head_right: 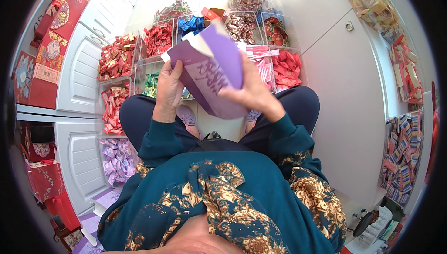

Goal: The person sits on the floor and packs assorted wrapped candies into purple gift boxes. They open each box, place candies inside from nearby bins, and close the boxes, repeating the process for multiple units.

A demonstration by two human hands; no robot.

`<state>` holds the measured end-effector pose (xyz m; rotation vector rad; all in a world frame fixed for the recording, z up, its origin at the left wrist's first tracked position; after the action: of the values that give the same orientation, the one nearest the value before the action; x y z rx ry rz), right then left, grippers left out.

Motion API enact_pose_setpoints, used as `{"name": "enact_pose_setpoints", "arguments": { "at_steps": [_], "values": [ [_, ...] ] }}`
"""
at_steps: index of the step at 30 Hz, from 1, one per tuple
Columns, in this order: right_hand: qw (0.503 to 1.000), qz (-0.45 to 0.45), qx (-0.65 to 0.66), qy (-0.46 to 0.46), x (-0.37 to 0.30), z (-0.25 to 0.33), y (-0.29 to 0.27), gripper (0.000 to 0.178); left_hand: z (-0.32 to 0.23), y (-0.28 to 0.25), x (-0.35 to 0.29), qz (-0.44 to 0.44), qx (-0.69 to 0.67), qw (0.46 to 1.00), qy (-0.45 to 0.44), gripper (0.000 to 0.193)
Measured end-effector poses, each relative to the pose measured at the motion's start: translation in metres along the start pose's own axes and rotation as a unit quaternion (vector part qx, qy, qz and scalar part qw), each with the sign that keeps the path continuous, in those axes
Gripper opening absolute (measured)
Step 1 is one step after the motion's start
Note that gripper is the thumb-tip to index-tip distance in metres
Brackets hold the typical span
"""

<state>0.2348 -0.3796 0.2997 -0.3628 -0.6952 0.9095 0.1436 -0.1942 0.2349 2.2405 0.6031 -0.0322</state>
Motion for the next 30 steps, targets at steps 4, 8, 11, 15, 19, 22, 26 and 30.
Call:
{"name": "enact_pose_setpoints", "arguments": {
  "at_steps": [4, 8, 11, 15, 19, 22, 26, 30],
  "values": [
    [0.994, 0.042, 0.086, 0.051, -0.015, 0.001, 0.03, 0.084, 0.0, 0.017, -0.01, -0.004, 0.198, 0.976, 0.089, 0.057],
    [0.97, -0.061, 0.225, 0.07, -0.022, -0.005, 0.007, 0.07, -0.018, 0.024, -0.032, -0.098, 0.388, 0.889, 0.223, 0.101],
    [0.955, -0.097, 0.271, 0.073, -0.027, -0.004, -0.003, 0.067, -0.019, 0.036, -0.052, -0.037, 0.369, 0.886, 0.278, 0.106],
    [0.941, -0.136, 0.31, 0.028, -0.032, 0.008, -0.007, 0.073, -0.009, 0.014, -0.056, -0.132, 0.304, 0.923, 0.196, 0.106],
    [0.969, -0.115, 0.217, -0.004, -0.036, 0.017, -0.007, 0.075, -0.012, 0.005, -0.064, -0.168, 0.275, 0.921, 0.218, 0.092],
    [0.937, -0.176, 0.3, 0.037, -0.04, 0.005, -0.016, 0.073, -0.014, 0.003, -0.068, -0.152, 0.282, 0.915, 0.245, 0.08],
    [0.942, -0.177, 0.285, 0.024, -0.041, 0.009, -0.019, 0.073, 0.016, -0.008, -0.055, -0.107, 0.248, 0.957, 0.104, 0.056],
    [0.945, -0.14, 0.294, 0.017, -0.05, 0.021, -0.01, 0.072, 0.031, -0.025, -0.052, -0.102, 0.159, 0.98, 0.063, 0.041]
  ]
}}
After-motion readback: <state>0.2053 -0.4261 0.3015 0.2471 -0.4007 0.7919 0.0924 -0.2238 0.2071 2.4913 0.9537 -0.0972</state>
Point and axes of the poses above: each hand's wrist, its own x-axis towards the middle knuckle, its own y-axis out of the palm, z = x × y, the point moved 9 cm from there along x, towards the middle knuckle, and after that the axes turned 15 degrees about -y, right-handed, at the moved point
